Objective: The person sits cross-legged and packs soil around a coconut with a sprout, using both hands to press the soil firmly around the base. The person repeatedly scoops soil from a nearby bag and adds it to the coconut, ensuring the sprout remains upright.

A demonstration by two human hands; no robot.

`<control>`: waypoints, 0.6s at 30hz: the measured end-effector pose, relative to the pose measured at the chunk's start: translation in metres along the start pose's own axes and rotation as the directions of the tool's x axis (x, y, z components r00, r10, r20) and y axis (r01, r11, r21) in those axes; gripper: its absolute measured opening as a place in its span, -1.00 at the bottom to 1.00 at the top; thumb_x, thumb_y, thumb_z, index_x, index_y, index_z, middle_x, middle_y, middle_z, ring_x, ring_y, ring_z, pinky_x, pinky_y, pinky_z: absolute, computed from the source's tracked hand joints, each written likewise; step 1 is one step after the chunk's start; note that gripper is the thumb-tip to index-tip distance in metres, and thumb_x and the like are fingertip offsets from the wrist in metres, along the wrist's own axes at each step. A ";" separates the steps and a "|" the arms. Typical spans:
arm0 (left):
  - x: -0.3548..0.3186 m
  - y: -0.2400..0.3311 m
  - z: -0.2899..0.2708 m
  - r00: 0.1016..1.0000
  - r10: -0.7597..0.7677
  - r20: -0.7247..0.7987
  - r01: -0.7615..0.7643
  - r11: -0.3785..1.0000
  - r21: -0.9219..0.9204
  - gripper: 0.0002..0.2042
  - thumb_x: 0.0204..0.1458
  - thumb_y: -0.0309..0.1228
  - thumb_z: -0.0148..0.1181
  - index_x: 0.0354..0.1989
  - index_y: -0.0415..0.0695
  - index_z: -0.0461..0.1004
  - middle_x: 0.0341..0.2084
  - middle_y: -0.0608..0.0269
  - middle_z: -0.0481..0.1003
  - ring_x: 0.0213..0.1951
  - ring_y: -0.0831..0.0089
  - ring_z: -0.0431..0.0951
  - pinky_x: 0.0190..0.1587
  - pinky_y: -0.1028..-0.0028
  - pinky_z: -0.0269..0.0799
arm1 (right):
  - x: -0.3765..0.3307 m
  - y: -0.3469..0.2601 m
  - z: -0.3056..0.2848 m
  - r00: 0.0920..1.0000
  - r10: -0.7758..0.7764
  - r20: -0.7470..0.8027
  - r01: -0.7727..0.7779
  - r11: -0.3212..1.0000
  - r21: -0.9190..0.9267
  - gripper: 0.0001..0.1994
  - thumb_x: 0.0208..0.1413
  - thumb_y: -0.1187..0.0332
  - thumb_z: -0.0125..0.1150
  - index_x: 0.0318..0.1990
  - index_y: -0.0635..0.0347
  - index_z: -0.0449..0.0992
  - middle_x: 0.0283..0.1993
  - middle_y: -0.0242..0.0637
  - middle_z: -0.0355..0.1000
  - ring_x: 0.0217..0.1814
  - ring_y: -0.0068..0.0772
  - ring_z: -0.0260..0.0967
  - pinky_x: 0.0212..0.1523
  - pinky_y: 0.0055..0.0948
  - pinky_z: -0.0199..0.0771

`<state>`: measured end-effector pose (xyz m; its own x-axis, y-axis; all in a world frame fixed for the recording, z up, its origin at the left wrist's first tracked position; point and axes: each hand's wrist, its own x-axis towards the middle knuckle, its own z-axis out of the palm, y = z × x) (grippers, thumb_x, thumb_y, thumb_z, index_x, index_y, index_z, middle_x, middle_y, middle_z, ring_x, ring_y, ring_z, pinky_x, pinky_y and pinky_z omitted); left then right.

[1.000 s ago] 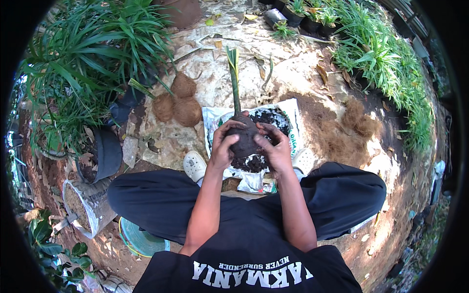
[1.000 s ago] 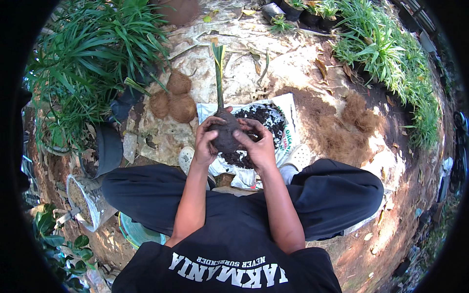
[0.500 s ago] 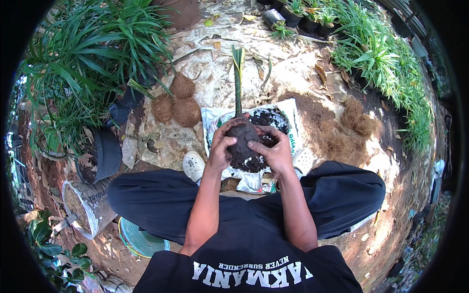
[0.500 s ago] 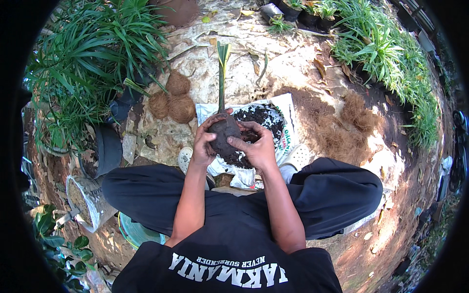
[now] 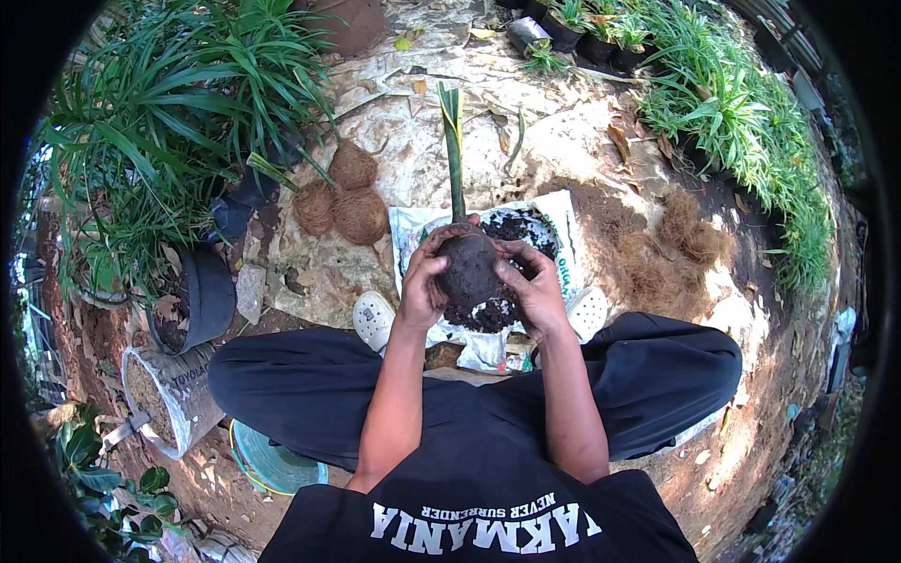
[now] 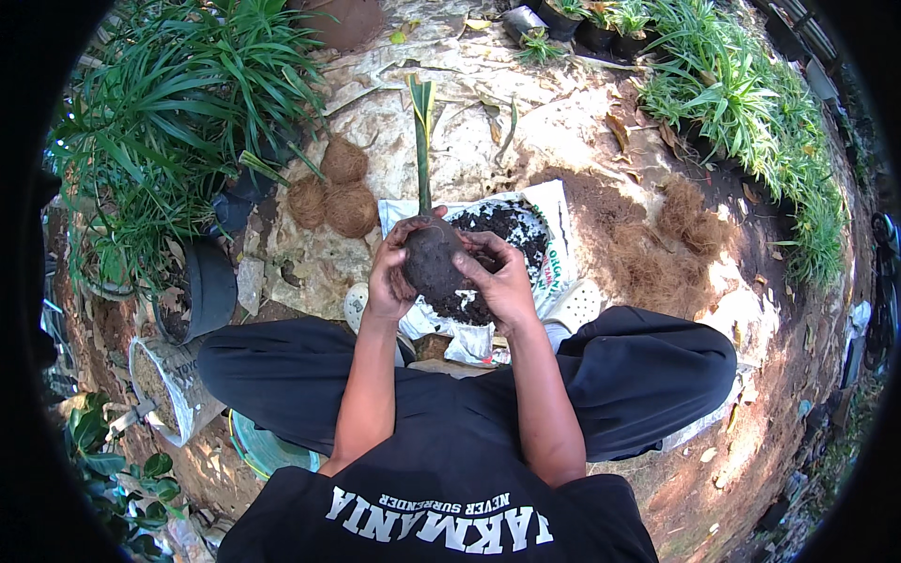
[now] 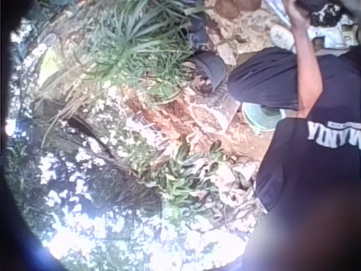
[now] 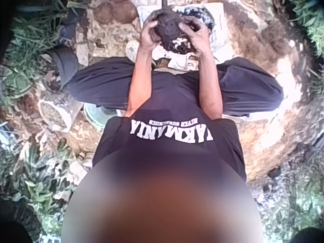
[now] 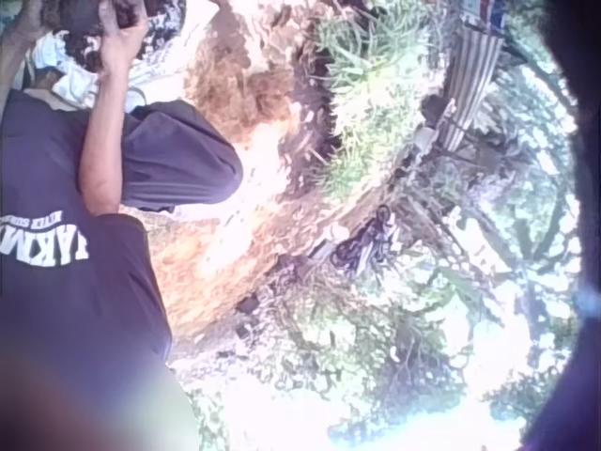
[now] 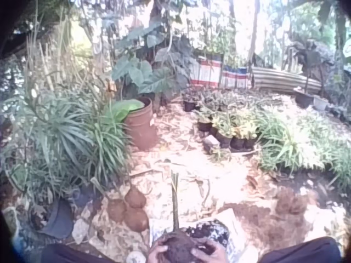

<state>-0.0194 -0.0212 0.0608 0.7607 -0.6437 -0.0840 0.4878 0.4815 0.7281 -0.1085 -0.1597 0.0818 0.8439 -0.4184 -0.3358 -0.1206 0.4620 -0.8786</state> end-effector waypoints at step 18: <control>0.005 -0.012 -0.004 1.000 0.001 0.020 -0.004 0.990 0.139 -0.56 -0.09 -0.51 0.13 0.05 -0.34 0.43 0.19 -0.04 0.37 0.12 0.30 0.45 0.19 0.36 0.36 | 0.001 0.005 -0.009 1.000 -0.015 0.004 0.015 0.995 -0.103 -0.61 -0.12 0.43 0.53 -0.10 0.32 0.55 -0.19 -0.30 0.55 -0.18 -0.56 0.44 -0.12 -0.53 0.45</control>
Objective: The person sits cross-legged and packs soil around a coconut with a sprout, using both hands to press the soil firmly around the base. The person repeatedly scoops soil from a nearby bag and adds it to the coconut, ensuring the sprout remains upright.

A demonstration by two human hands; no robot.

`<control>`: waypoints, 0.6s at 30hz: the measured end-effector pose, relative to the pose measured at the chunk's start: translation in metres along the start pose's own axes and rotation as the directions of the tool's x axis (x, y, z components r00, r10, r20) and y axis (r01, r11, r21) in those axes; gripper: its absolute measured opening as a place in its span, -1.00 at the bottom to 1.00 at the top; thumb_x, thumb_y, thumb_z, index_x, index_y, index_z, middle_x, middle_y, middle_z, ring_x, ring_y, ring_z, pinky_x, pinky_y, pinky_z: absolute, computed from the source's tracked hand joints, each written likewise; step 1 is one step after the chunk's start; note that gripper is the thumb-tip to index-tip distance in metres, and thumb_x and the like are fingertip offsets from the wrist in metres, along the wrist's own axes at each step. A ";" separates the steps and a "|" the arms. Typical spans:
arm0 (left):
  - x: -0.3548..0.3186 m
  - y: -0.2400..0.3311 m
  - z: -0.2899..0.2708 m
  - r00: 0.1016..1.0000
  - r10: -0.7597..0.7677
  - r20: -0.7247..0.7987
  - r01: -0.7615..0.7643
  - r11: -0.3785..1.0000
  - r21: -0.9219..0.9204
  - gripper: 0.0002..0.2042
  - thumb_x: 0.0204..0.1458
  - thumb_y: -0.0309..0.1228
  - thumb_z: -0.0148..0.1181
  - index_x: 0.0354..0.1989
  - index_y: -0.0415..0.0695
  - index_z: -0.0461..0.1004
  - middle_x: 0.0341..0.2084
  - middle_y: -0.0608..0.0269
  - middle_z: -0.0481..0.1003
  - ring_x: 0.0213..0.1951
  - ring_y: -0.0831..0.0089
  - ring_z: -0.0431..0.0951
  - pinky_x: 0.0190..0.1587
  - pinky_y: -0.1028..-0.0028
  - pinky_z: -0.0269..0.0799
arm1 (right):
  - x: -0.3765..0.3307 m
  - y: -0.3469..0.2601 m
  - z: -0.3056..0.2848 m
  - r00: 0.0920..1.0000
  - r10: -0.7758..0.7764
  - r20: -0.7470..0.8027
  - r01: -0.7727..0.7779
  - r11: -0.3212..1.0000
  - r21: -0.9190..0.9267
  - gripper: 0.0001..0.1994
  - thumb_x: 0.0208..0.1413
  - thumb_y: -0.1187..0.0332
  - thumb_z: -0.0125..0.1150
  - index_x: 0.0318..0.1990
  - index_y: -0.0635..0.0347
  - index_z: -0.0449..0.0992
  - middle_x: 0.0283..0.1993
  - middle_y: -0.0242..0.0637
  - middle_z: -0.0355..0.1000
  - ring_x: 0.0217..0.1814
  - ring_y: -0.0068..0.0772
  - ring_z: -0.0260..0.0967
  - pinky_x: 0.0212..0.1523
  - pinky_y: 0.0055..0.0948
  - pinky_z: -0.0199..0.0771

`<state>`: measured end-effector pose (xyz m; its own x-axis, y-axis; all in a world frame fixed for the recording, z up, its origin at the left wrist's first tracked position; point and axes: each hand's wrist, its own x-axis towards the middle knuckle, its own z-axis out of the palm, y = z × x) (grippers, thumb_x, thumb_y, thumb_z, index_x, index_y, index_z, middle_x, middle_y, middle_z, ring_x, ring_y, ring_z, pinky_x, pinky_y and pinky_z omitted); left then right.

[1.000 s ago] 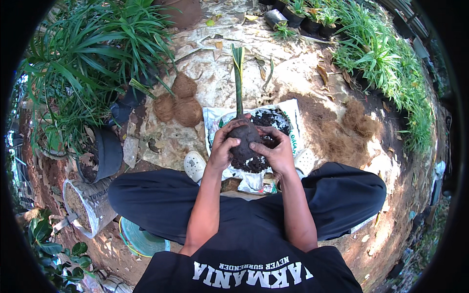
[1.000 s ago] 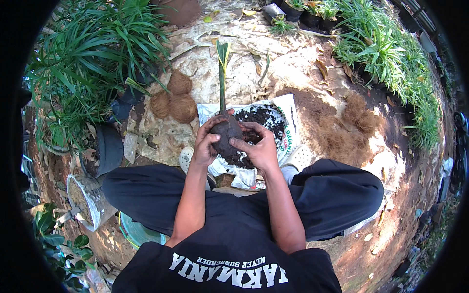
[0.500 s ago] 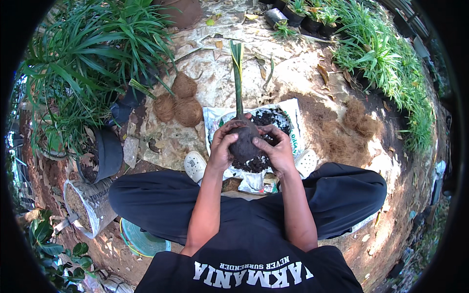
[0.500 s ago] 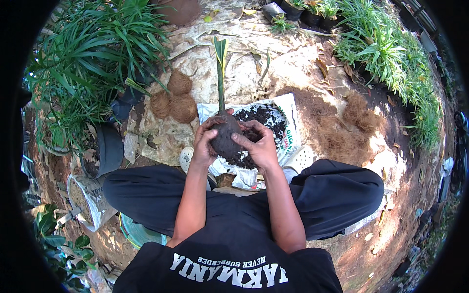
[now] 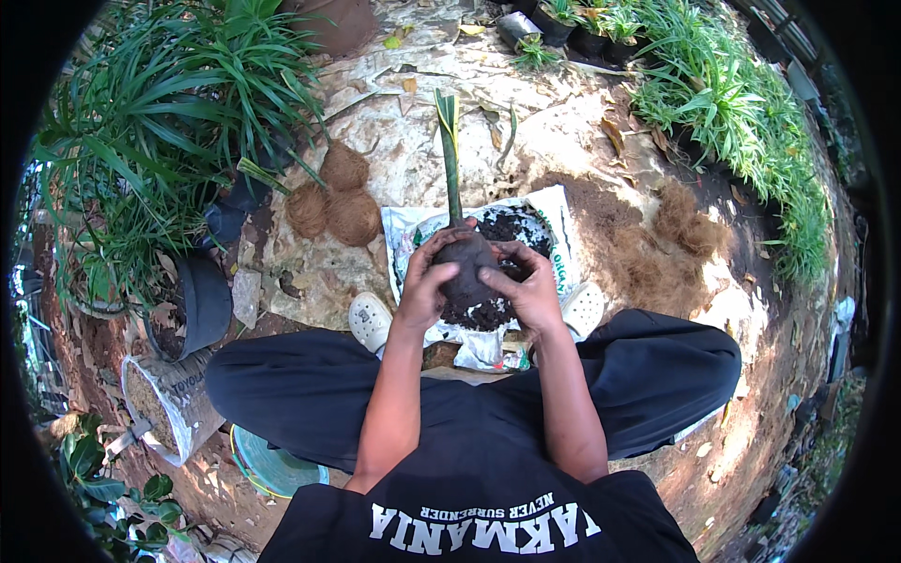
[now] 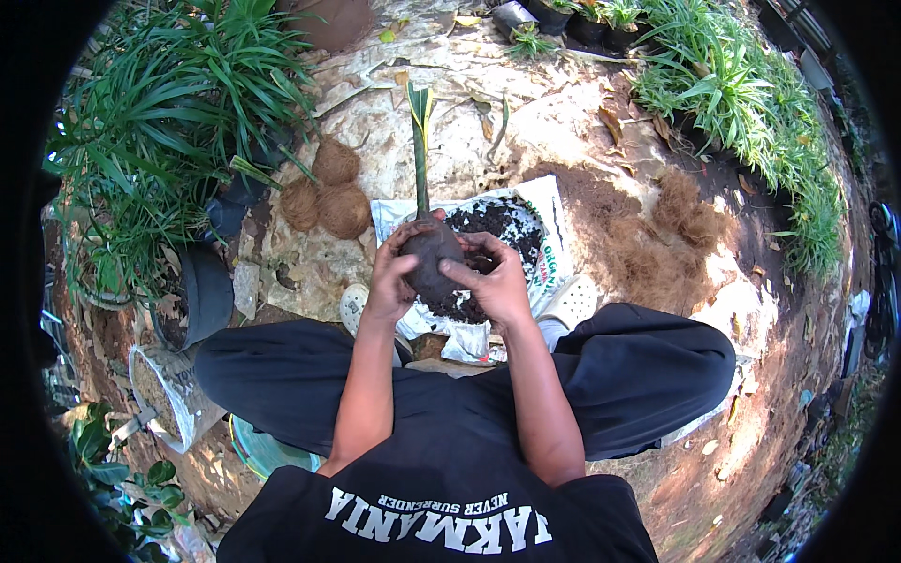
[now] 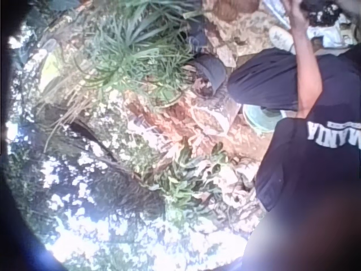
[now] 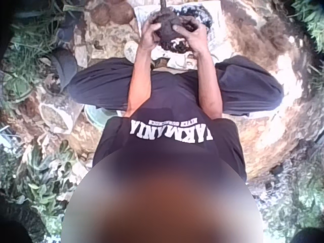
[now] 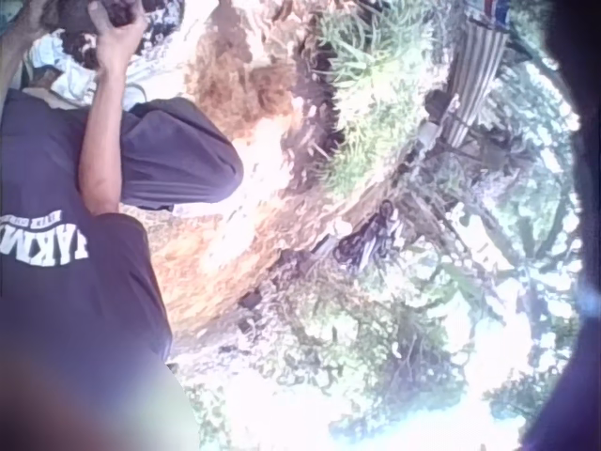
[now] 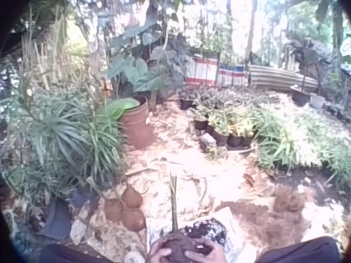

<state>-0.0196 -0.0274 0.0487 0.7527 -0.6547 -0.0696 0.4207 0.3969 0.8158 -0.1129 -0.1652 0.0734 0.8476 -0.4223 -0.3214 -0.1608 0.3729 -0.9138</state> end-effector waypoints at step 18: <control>-0.002 -0.028 0.017 0.962 0.262 -0.076 -0.261 0.965 0.015 -0.29 -0.06 -0.41 0.31 0.28 -0.33 0.13 -0.09 0.01 0.51 0.02 0.29 0.52 0.20 0.31 0.32 | 0.015 0.050 0.017 0.931 0.358 -0.074 -0.205 0.679 0.705 -0.43 0.28 -0.24 -0.13 -0.14 0.13 0.49 -0.16 -0.20 0.52 -0.15 -0.26 0.50 -0.07 -0.22 0.54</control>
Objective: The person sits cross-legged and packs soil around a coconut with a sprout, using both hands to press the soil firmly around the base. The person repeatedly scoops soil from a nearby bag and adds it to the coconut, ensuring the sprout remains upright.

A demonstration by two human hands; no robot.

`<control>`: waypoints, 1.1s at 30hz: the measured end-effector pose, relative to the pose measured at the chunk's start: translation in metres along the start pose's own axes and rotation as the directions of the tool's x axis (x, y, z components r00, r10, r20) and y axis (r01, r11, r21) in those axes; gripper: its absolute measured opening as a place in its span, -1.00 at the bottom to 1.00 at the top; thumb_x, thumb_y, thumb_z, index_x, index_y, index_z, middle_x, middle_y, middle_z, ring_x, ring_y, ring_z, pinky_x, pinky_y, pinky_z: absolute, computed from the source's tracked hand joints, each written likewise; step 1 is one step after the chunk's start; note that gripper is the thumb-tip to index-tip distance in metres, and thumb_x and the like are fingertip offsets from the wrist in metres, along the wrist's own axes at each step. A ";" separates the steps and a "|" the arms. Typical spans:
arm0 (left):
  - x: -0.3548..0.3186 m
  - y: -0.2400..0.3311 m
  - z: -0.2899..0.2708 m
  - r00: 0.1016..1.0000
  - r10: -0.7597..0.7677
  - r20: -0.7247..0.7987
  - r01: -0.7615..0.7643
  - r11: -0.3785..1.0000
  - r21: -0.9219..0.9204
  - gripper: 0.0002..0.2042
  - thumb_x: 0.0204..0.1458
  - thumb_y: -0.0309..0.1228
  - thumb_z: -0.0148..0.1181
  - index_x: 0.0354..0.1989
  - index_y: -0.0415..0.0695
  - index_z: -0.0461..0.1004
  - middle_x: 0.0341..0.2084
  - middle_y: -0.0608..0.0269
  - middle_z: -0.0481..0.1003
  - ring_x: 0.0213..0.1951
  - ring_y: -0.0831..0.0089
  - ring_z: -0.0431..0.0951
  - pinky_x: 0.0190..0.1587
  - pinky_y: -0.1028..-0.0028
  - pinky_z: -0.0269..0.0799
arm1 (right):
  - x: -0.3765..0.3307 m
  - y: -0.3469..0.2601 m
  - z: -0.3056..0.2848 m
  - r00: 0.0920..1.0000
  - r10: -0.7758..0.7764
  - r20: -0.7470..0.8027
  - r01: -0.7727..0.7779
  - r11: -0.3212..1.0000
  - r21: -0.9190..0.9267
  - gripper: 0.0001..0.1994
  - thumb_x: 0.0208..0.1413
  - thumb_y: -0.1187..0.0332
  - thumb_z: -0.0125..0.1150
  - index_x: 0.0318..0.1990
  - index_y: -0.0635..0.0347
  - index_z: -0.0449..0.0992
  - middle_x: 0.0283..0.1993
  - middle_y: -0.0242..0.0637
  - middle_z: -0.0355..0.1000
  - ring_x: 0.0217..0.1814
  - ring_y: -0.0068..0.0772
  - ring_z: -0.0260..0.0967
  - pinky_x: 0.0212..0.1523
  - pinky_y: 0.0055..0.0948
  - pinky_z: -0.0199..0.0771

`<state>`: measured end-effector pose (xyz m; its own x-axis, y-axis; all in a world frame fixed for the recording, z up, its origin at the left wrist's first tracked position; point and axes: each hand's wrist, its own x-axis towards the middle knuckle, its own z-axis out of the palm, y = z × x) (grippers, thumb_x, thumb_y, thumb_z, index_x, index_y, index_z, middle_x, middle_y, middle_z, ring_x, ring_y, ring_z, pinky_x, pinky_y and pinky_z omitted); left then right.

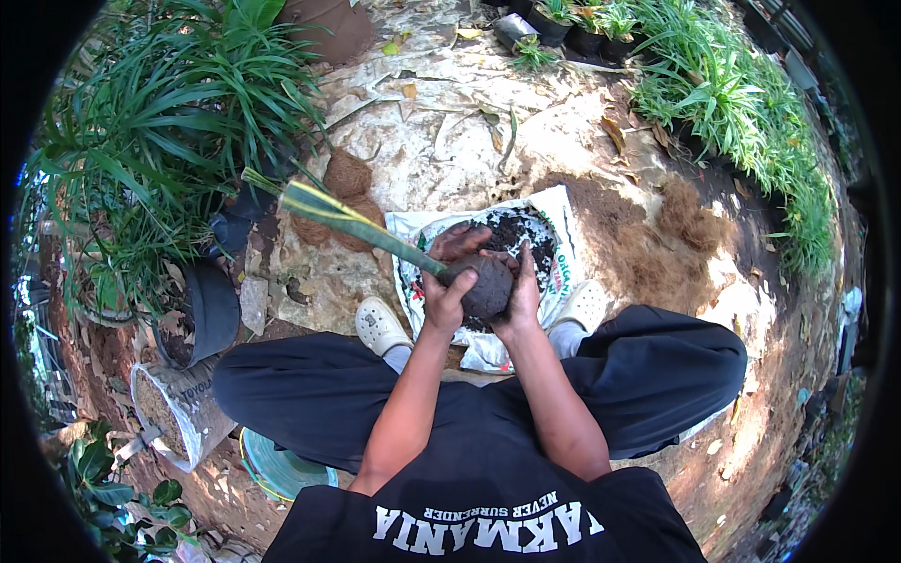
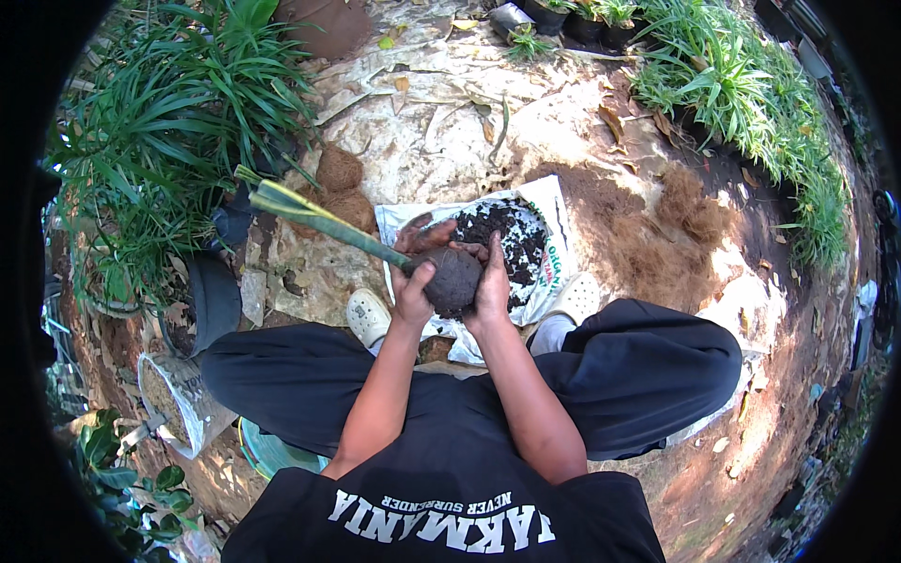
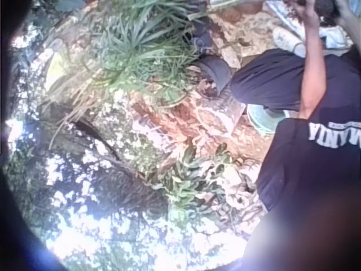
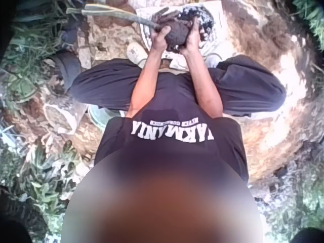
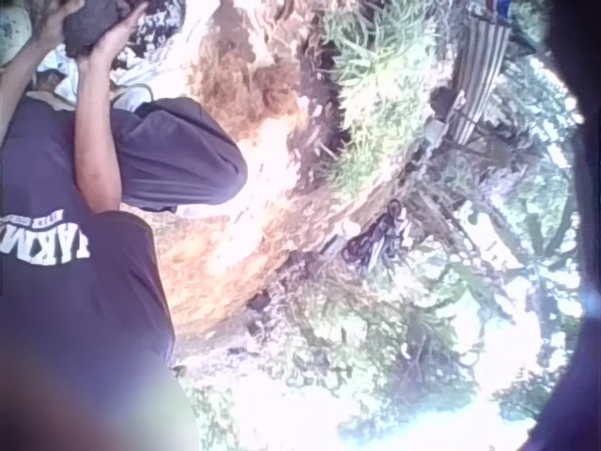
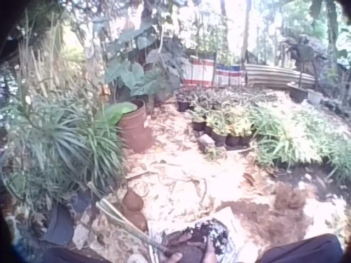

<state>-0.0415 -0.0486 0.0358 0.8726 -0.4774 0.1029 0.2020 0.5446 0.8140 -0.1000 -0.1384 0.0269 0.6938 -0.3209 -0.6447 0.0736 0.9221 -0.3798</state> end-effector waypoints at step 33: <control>-0.015 -0.013 0.011 0.997 0.028 -0.066 0.004 0.895 0.445 -0.69 -0.01 -0.50 0.06 -0.09 -0.41 0.47 -0.32 0.07 0.60 -0.23 0.35 0.61 0.10 0.35 0.38 | 0.012 0.001 -0.015 0.988 0.153 0.000 -0.152 0.984 -0.096 -0.40 0.24 -0.26 -0.10 -0.07 0.13 0.50 -0.15 -0.27 0.53 -0.12 -0.34 0.50 -0.07 -0.32 0.52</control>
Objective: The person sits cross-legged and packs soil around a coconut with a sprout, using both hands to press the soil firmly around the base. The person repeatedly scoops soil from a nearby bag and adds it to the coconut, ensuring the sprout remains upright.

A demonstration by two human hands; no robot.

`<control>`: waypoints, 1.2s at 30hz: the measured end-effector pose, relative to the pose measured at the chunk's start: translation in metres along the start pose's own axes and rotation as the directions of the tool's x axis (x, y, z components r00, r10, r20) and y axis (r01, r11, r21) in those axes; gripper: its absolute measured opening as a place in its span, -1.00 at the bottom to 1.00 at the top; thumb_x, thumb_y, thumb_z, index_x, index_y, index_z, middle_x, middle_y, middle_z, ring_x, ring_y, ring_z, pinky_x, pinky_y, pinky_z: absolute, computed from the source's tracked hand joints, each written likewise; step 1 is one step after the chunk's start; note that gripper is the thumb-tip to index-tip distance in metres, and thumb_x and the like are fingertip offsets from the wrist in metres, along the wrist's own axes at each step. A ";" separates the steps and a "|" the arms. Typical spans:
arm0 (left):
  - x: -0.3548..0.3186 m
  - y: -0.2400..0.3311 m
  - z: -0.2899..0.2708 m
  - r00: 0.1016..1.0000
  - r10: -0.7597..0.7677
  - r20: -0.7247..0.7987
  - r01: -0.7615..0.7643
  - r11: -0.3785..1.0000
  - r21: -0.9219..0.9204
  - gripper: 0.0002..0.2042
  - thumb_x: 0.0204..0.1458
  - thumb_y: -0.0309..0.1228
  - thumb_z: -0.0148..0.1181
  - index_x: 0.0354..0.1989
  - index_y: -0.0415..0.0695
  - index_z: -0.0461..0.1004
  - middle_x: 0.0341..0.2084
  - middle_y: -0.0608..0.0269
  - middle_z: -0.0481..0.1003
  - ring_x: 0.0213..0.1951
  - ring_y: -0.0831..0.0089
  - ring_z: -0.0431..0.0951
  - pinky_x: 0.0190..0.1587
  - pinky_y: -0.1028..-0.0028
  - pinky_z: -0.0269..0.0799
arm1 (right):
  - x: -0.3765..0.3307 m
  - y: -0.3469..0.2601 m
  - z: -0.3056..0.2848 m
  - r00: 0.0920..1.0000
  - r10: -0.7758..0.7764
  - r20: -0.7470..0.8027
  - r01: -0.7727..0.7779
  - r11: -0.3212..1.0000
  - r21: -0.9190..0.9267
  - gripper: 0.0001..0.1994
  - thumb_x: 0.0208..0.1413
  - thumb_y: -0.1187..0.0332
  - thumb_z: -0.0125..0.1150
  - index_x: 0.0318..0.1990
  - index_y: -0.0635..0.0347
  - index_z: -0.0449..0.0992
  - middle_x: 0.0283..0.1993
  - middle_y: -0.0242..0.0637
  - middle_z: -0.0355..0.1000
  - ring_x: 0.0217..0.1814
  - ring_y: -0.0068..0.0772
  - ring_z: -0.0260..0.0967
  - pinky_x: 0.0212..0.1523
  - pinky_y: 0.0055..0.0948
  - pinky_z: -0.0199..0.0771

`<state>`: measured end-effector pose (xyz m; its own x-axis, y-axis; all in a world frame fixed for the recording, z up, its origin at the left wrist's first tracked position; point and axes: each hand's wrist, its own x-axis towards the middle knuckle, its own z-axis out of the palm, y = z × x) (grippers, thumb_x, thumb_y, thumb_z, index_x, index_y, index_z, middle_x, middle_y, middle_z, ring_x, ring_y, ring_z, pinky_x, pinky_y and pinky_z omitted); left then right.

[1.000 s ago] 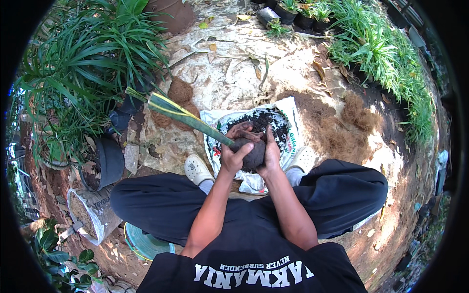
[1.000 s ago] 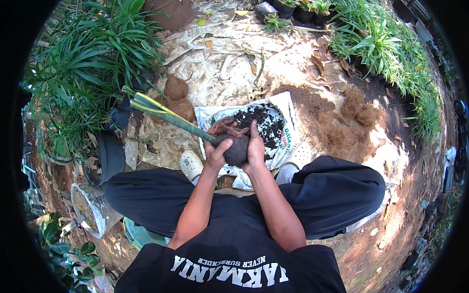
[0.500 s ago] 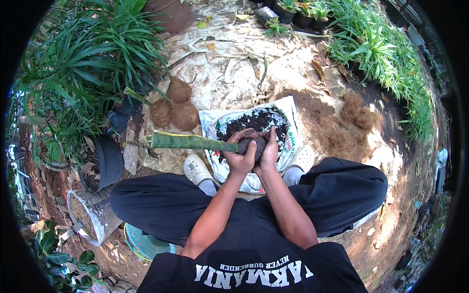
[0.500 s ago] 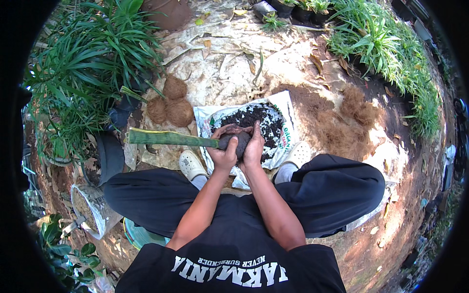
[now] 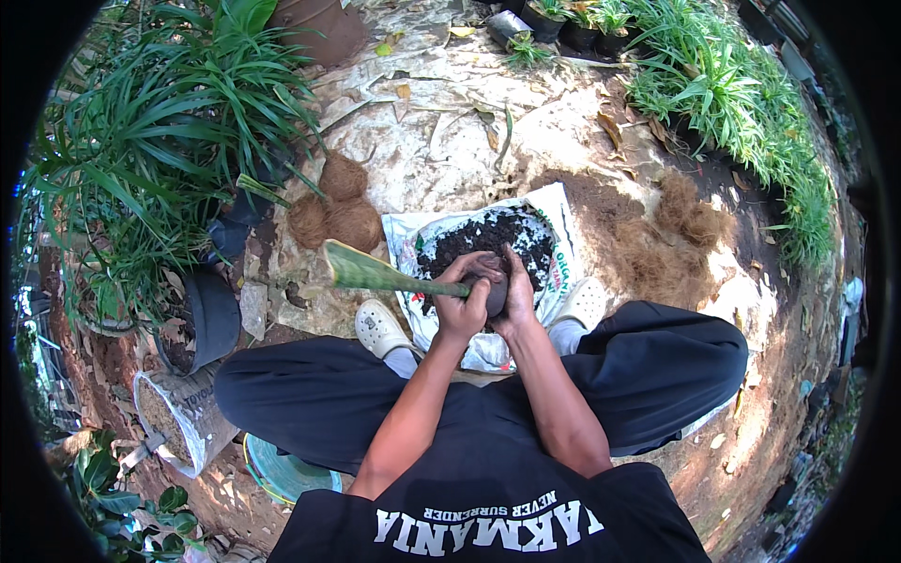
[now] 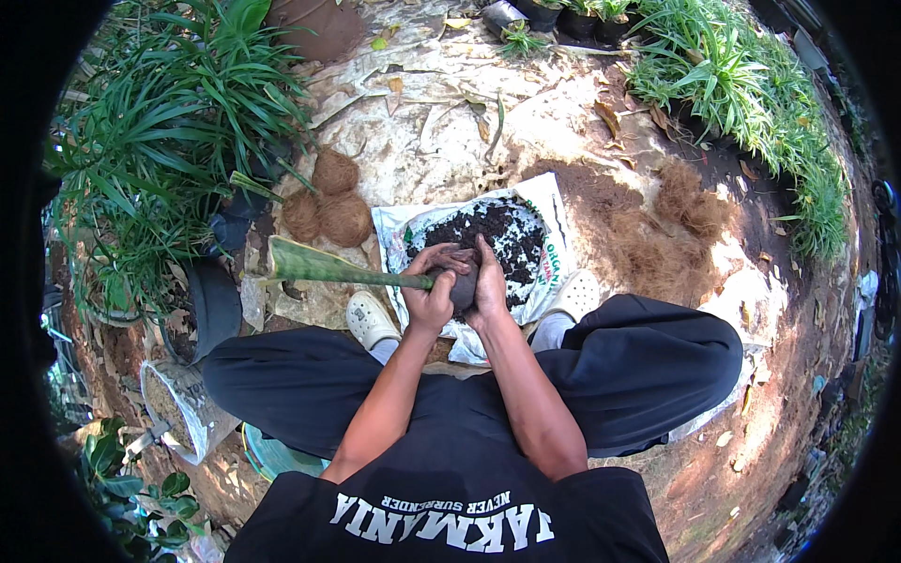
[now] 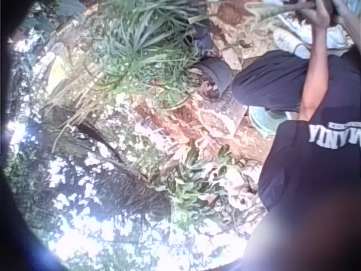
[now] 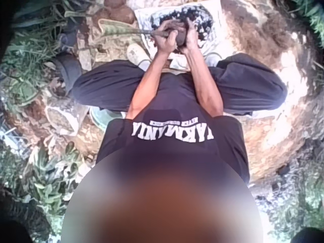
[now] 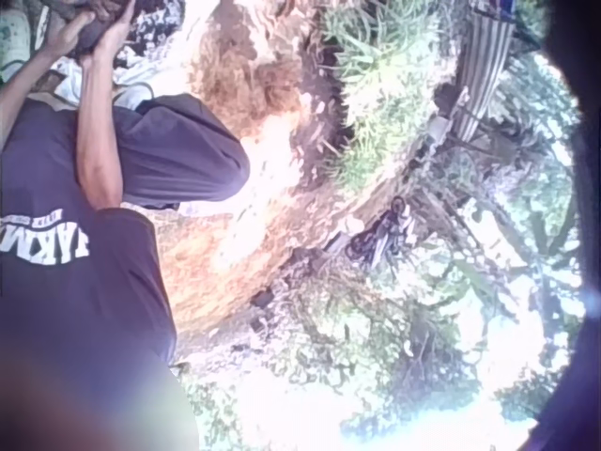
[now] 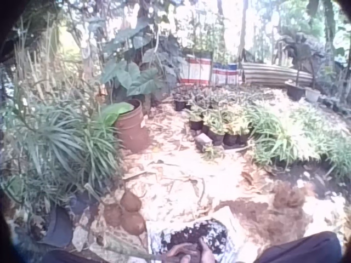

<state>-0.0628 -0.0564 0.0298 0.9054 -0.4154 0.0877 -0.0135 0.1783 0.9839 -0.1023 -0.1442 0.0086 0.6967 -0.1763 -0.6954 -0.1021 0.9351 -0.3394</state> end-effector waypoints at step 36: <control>0.007 0.003 -0.002 0.965 0.226 -0.133 -0.216 0.973 0.086 -0.77 0.09 -0.43 0.07 -0.14 -0.24 0.54 -0.20 0.06 0.59 -0.02 0.17 0.56 0.19 0.16 0.27 | -0.012 -0.005 0.014 0.956 -0.215 0.198 0.184 0.969 0.163 -0.37 0.25 -0.26 -0.12 0.04 0.15 0.47 -0.07 -0.19 0.51 -0.07 -0.26 0.50 0.01 -0.27 0.52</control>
<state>-0.0556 -0.0573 0.0332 0.9270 -0.2424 0.2861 -0.2449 0.1863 0.9515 -0.1003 -0.1420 0.0275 0.8291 -0.3087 -0.4662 0.1451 0.9240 -0.3537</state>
